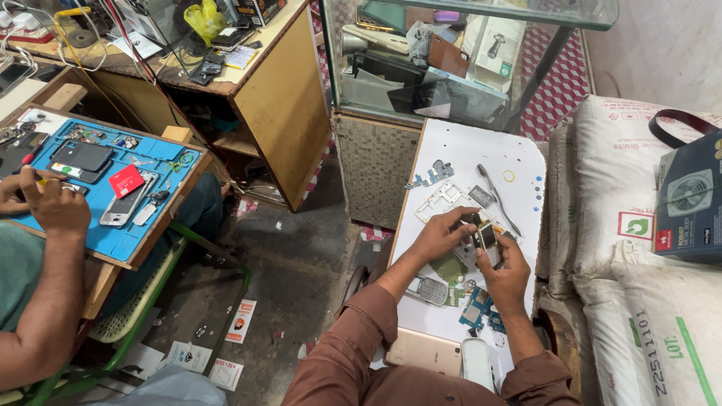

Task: The person disassembles a mobile phone at a small white worktable, separating the casing, battery and circuit boards, then reassembles the phone by fitting the board, keypad and housing back together and pressing the parts into place.

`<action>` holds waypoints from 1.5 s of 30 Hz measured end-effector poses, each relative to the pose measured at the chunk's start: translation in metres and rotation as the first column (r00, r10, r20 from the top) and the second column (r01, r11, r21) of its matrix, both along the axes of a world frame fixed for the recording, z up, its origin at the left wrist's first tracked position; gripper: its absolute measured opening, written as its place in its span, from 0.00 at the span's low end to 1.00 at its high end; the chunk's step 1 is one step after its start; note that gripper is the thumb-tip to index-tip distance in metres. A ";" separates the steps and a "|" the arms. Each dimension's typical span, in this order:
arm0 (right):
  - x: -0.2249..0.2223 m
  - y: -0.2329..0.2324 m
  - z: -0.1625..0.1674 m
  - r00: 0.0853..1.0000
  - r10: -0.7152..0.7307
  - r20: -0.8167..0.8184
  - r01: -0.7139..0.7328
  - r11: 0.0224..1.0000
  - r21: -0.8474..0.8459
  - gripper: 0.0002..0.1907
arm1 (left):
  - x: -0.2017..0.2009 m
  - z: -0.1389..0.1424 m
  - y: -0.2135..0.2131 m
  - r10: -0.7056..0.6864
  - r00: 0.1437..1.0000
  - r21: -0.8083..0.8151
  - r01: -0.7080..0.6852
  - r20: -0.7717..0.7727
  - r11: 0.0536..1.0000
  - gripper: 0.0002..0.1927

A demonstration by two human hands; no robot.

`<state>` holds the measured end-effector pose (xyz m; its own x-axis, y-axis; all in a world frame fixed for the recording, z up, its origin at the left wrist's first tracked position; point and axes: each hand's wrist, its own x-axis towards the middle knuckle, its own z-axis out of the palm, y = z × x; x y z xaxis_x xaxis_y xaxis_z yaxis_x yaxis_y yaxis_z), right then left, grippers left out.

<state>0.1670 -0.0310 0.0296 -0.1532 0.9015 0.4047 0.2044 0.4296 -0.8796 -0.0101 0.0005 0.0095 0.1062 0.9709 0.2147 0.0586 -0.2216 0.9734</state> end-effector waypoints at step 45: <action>0.001 0.002 -0.002 0.998 -0.005 -0.059 0.002 0.999 -0.048 0.22 | 0.000 -0.007 0.005 -0.024 0.993 -0.026 0.028 0.119 0.999 0.26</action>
<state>0.1677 -0.0293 0.0274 -0.1270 0.9206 0.3693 0.1531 0.3860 -0.9097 -0.0103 0.0053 0.0029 0.1068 0.9738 0.2006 -0.0629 -0.1947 0.9788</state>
